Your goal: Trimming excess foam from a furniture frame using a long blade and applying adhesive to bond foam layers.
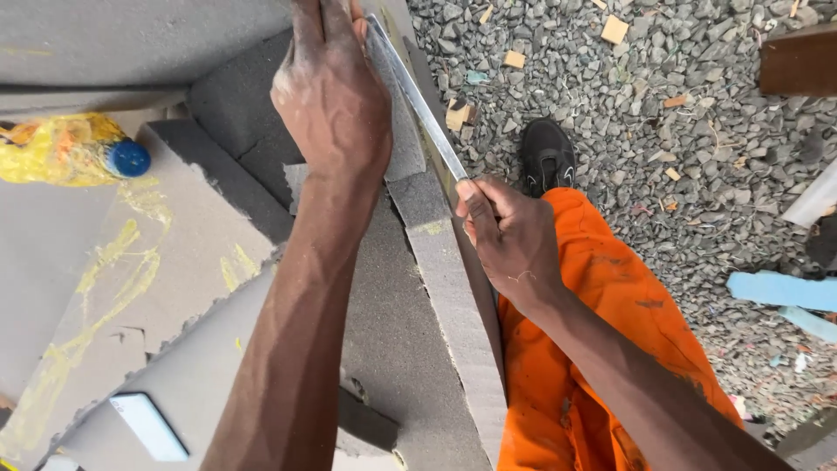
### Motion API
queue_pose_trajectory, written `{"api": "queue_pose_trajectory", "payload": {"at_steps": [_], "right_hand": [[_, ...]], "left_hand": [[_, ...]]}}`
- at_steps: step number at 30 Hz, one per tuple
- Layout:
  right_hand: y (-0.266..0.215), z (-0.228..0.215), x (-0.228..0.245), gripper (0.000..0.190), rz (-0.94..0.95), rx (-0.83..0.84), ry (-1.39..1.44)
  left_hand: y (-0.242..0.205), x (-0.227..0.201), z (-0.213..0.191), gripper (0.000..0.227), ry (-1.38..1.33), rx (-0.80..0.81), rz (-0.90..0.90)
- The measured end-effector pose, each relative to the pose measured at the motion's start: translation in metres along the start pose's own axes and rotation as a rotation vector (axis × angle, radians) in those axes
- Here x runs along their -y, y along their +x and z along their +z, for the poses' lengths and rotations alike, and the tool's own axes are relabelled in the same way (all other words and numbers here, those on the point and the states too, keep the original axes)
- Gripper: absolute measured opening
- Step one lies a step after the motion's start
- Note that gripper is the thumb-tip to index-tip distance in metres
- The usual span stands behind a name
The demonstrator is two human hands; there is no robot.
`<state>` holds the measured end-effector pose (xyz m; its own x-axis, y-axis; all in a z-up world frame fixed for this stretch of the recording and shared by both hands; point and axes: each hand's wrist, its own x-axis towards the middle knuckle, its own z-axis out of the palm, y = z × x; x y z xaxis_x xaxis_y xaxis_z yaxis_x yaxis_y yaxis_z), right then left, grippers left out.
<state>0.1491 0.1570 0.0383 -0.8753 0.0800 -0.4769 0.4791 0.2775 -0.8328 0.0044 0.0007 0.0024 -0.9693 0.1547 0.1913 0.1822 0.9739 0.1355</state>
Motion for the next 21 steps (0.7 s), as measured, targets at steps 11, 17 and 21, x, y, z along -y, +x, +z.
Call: {"api": "queue_pose_trajectory", "payload": {"at_steps": [11, 17, 21], "right_hand": [[0.008, 0.000, 0.013, 0.036, -0.061, -0.002, -0.061], [0.000, -0.006, -0.001, 0.032, -0.074, 0.001, -0.131], [0.013, -0.008, 0.012, 0.032, -0.037, 0.007, -0.110]], "left_hand": [[-0.004, 0.010, 0.003, 0.024, -0.022, -0.027, -0.050], [-0.007, 0.004, 0.003, 0.027, 0.011, -0.045, -0.037], [-0.009, 0.000, 0.006, 0.024, 0.009, -0.075, -0.071]]}}
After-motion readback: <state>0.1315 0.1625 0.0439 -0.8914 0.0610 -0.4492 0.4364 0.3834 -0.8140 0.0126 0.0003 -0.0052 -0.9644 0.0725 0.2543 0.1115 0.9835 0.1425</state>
